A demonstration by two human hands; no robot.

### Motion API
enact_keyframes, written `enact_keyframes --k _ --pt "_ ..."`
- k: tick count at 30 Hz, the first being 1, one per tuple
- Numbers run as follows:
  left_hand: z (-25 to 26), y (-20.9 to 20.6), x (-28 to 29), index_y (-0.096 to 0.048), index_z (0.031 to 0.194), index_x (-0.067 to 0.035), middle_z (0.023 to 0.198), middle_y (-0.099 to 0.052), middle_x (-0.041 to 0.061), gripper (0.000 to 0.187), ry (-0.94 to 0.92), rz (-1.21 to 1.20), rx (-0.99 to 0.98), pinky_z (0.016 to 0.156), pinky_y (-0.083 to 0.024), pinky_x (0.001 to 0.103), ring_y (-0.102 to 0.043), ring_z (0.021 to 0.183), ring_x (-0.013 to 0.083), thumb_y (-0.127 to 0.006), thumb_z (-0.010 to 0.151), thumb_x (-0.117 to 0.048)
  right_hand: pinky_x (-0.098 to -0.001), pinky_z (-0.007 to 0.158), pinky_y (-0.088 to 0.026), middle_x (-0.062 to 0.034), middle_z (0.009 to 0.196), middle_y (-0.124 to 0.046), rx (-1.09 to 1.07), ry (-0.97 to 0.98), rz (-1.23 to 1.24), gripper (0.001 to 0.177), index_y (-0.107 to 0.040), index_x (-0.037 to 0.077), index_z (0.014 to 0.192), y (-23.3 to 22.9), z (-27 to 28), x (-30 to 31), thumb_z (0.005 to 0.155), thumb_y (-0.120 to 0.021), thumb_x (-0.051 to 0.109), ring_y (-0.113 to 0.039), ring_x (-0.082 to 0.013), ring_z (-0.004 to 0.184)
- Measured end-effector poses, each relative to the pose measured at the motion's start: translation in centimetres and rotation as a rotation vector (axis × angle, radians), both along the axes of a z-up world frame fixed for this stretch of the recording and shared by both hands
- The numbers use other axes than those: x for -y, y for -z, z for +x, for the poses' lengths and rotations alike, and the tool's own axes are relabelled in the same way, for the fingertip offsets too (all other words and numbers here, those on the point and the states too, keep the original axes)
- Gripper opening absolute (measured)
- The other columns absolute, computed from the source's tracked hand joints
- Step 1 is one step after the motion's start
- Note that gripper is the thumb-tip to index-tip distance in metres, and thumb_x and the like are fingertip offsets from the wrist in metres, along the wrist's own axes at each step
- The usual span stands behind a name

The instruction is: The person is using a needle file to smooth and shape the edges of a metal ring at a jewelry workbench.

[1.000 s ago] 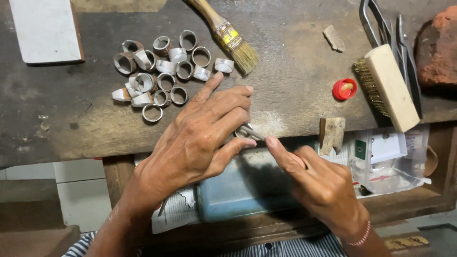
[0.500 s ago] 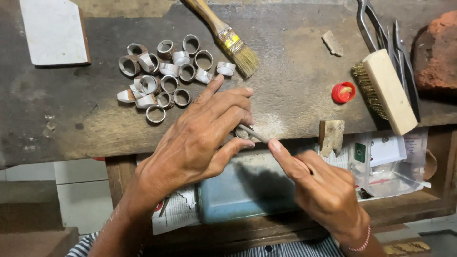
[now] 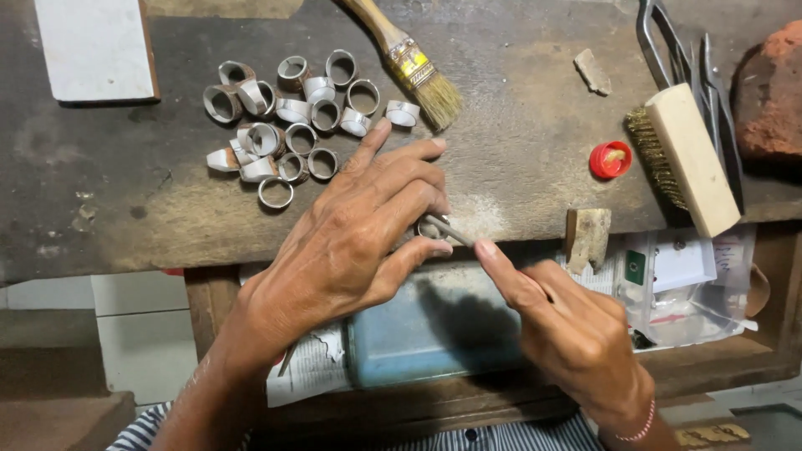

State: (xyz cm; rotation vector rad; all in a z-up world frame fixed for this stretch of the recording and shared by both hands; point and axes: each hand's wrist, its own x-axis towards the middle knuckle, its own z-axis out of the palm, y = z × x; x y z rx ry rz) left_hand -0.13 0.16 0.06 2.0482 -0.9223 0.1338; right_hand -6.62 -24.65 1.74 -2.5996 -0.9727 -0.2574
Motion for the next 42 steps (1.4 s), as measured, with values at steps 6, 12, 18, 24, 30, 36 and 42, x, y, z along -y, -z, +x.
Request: enact_keyframes --k 6,12,18,24,30,36,42 --pt "0.1 -0.1 0.1 -0.055 0.103 -0.003 0.113 -0.061 0.013 0.025 0.002 0.023 0.005 0.127 -0.023 0.059 -0.055 0.139 0.0358 -0.078 0.096 -0.012 -0.0299 0.055 -0.043 -0.0029 0.088 -0.060 0.007 -0.024 -0.038 0.050 -0.059 -0.001 0.142 1.2 0.2 -0.3 0.098 -0.044 -0.019 -0.050 -0.0133 0.062" --pt "-0.1 0.1 0.0 -0.055 0.103 -0.003 0.112 -0.062 0.013 0.025 -0.010 0.015 0.016 0.126 -0.025 0.060 -0.056 0.137 0.0368 -0.078 0.095 -0.011 -0.0320 0.065 -0.050 -0.0049 0.090 -0.068 0.100 -0.031 0.014 0.036 -0.065 -0.001 0.135 -0.1 1.5 -1.4 0.107 -0.044 -0.009 -0.063 -0.0158 0.070" --pt "0.1 0.2 0.0 -0.057 0.102 -0.002 0.114 -0.064 0.014 0.028 -0.005 -0.009 0.022 0.125 -0.026 0.060 -0.057 0.136 0.0364 -0.080 0.096 -0.018 -0.0283 0.055 -0.041 -0.0002 0.071 -0.045 0.089 0.022 -0.089 0.044 -0.065 0.006 0.137 1.5 -1.1 0.9 0.102 -0.044 -0.013 -0.044 -0.0144 0.054" --pt "0.0 0.1 0.0 -0.057 0.103 -0.002 0.112 -0.063 0.014 0.023 -0.001 0.007 0.025 0.126 -0.024 0.059 -0.056 0.136 0.0365 -0.076 0.098 -0.015 -0.0297 0.061 -0.045 -0.0006 0.084 -0.060 0.087 -0.019 -0.026 0.044 -0.060 0.006 0.144 1.2 1.4 -1.0 0.107 -0.042 -0.010 -0.057 -0.0136 0.068" --pt "0.1 0.1 0.0 -0.057 0.102 -0.003 0.114 -0.063 0.013 0.029 -0.007 0.004 0.025 0.125 -0.026 0.061 -0.056 0.137 0.0360 -0.079 0.096 -0.020 -0.0293 0.055 -0.040 0.0013 0.073 -0.049 0.084 0.029 -0.081 0.044 -0.065 0.005 0.136 1.0 -1.1 0.9 0.104 -0.041 -0.011 -0.046 -0.0140 0.055" --pt "0.0 0.0 0.1 -0.055 0.101 -0.003 0.111 -0.064 0.013 0.028 -0.008 0.013 0.033 0.126 -0.025 0.059 -0.057 0.136 0.0361 -0.077 0.097 -0.019 -0.0305 0.055 -0.039 -0.0036 0.078 -0.044 -0.048 -0.010 -0.003 0.046 -0.059 0.005 0.144 1.2 0.1 0.3 0.104 -0.045 -0.012 -0.043 -0.0159 0.060" --pt "-0.1 0.0 0.2 -0.056 0.100 -0.004 0.110 -0.062 0.012 0.022 -0.016 0.013 0.023 0.125 -0.026 0.060 -0.057 0.135 0.0351 -0.076 0.097 -0.013 -0.0328 0.053 -0.040 -0.0006 0.077 -0.044 0.050 0.013 -0.065 0.052 -0.056 0.012 0.150 1.5 0.9 -1.1 0.105 -0.045 -0.011 -0.042 -0.0162 0.057"
